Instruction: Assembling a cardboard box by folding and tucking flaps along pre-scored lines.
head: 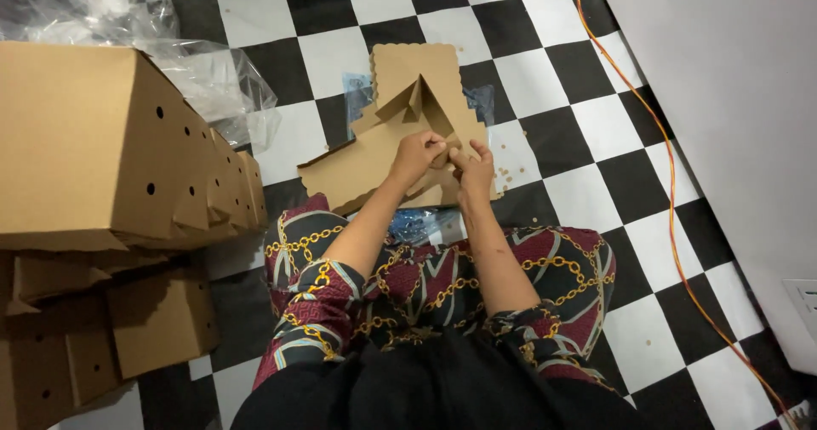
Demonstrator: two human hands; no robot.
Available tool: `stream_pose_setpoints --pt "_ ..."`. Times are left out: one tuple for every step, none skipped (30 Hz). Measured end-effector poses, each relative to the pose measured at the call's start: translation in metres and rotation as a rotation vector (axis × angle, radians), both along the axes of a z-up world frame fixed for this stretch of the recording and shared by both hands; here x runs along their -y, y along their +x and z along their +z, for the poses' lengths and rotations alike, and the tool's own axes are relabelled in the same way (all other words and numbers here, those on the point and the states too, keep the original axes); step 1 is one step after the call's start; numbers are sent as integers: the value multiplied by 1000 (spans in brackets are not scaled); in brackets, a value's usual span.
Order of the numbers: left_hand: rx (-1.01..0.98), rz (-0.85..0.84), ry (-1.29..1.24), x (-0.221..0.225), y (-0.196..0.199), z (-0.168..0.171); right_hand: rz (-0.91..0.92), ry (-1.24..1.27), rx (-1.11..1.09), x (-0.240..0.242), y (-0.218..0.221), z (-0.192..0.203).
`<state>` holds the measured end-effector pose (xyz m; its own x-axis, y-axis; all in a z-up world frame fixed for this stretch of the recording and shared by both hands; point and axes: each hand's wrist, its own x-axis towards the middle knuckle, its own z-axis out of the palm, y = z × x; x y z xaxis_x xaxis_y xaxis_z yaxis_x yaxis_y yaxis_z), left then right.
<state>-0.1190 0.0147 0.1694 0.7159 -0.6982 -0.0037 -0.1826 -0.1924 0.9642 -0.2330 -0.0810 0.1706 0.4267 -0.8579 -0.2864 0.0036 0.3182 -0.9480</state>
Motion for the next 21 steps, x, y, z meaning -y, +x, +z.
stream_pose_setpoints --pt "1 -2 1 0 0 1 -2 1 1 2 0 -3" --pt "11 -29 12 0 1 2 4 8 5 5 0 -6" --pt "21 -56 23 0 1 3 9 16 9 7 0 -9" --pt "20 -57 25 0 -1 7 9 17 8 6 -2 -7" --pt "63 -82 28 -1 -4 10 17 11 -11 4 -3 -5" --pt "109 -104 30 -1 -4 14 27 2 -26 3 -2 -2" --pt "111 -103 30 -1 -6 14 29 1 -25 3 -4 -4" --pt "133 -111 21 -1 -9 13 40 3 -28 3 -7 -6" --pt "154 -120 13 -1 -11 12 51 5 -31 2 -9 -9" --pt "154 -117 12 -3 -14 18 54 4 -32 3 -10 -11" --pt "178 -128 29 -4 -17 24 60 13 -22 4 -10 -14" --pt "204 -142 48 -6 -20 30 65 24 -12 5 -11 -17" --pt "203 -140 47 -8 -21 34 66 23 -12 2 -12 -12" --pt "243 -159 105 -9 -24 37 72 19 -23 0 -14 -8" --pt "282 -178 162 -11 -27 41 78 15 -33 -3 -15 -3" --pt "284 -178 162 -14 -31 50 79 14 -31 0 -15 -11" --pt "389 -189 199 -18 -35 59 66 19 -19 3 -14 -18" --pt "492 -199 236 -23 -40 67 54 25 -8 5 -14 -27" --pt "491 -198 236 -20 -40 60 55 24 -9 3 -15 -36" --pt "566 -208 277 -16 -40 55 41 68 20 2 -16 -44" --pt "641 -218 318 -12 -40 49 27 112 48 2 -17 -53"
